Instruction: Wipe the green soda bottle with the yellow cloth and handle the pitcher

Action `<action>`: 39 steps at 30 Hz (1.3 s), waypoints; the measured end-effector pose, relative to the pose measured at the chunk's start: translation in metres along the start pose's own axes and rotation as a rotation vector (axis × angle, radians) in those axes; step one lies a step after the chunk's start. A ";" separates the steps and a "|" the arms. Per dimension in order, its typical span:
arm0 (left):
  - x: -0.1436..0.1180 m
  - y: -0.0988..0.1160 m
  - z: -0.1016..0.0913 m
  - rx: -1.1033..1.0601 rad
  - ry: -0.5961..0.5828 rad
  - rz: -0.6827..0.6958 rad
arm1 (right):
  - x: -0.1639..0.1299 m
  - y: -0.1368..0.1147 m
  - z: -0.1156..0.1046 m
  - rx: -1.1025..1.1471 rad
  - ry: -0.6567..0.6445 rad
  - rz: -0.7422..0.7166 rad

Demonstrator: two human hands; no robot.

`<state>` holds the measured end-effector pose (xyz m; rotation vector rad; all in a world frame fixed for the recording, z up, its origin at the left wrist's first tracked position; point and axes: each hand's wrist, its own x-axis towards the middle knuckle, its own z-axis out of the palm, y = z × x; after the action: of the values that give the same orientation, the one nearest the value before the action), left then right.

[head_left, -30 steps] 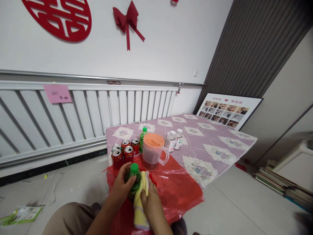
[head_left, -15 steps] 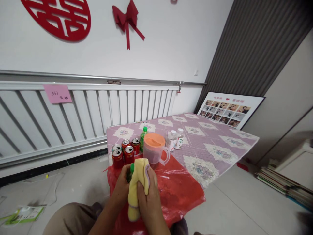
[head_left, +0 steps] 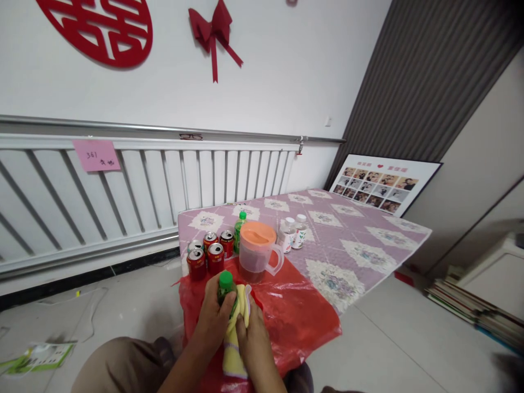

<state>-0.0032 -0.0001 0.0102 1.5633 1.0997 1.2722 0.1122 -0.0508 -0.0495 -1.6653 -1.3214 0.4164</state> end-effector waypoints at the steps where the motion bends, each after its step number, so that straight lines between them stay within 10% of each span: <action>1: 0.000 -0.002 -0.003 -0.011 -0.029 -0.002 | 0.001 0.001 0.000 -0.005 -0.009 0.001; 7: 0.004 -0.014 -0.036 -0.227 -0.380 -0.113 | 0.005 -0.003 -0.002 0.074 0.020 -0.026; 16: 0.001 -0.005 -0.033 -0.280 -0.362 -0.161 | 0.004 -0.070 -0.021 0.079 0.085 -0.196; 29: 0.006 -0.022 -0.033 -0.156 -0.233 -0.100 | 0.007 0.001 0.004 -0.018 -0.078 0.007; 39: 0.007 -0.012 -0.034 -0.208 -0.281 -0.135 | 0.012 -0.069 -0.021 0.055 0.055 -0.209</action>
<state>-0.0374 0.0123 0.0055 1.4338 0.8508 1.0063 0.0927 -0.0510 0.0214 -1.4659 -1.4144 0.2785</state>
